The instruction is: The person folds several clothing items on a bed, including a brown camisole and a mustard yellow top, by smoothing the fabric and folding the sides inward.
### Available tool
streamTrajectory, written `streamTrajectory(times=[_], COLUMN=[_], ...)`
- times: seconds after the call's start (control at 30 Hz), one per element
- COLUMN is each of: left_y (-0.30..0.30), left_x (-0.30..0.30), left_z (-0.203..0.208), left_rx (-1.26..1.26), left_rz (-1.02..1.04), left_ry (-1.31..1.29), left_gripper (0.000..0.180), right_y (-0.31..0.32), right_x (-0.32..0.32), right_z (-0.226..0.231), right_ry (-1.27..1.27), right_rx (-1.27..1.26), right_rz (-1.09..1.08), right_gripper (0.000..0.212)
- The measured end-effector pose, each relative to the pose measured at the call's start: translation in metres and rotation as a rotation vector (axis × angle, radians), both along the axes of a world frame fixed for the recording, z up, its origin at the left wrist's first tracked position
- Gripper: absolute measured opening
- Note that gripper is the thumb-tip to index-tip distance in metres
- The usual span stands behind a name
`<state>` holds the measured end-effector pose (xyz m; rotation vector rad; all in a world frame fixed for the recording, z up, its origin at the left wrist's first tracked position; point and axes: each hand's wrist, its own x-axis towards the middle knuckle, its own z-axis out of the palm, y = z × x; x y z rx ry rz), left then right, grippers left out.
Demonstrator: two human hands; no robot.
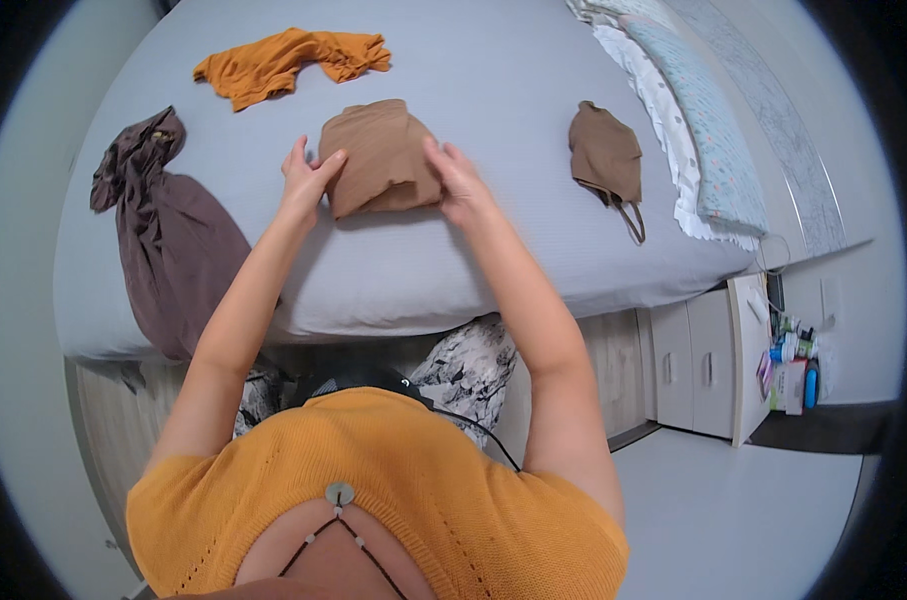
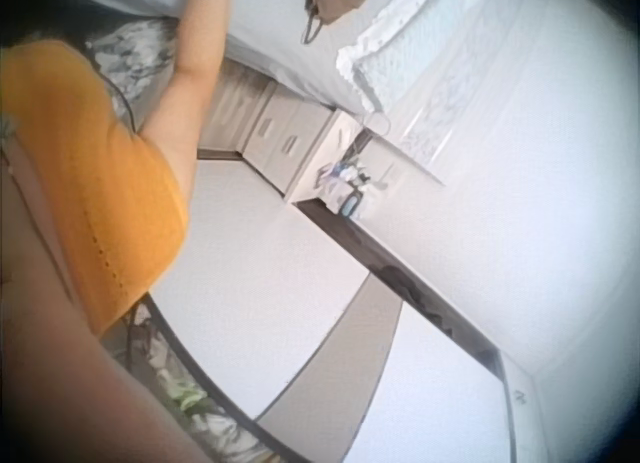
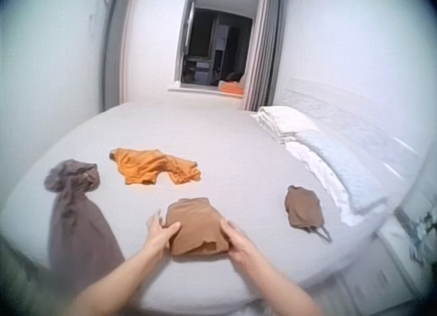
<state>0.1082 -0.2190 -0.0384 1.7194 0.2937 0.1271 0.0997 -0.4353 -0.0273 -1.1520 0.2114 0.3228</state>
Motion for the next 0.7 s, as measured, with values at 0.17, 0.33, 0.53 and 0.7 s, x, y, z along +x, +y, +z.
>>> streamTrajectory(times=[0.17,0.33,0.53,0.7], left_y=[-0.009,-0.048,-0.100,-0.116], left_x=[0.001,-0.001,0.004,0.012], left_z=[-0.001,0.002,0.003,-0.001], left_rx=[-0.206,-0.235,-0.483,-0.423], left_rz=[-0.330,-0.445,-0.544,-0.588], left_ry=[-0.062,-0.035,0.063,0.114], left_gripper=[0.073,0.074,0.065,0.059], right_y=[0.023,-0.018,-0.131,-0.230], right_x=[-0.001,-0.007,-0.015,-0.002], right_z=[0.025,0.001,0.018,0.046], right_ry=[-0.087,-0.307,-0.425,-0.447], right_rx=[-0.245,-0.250,-0.224,-0.110], right_rz=[-0.058,-0.196,-0.470,-0.603], right_gripper=[0.105,0.091,0.075,0.070])
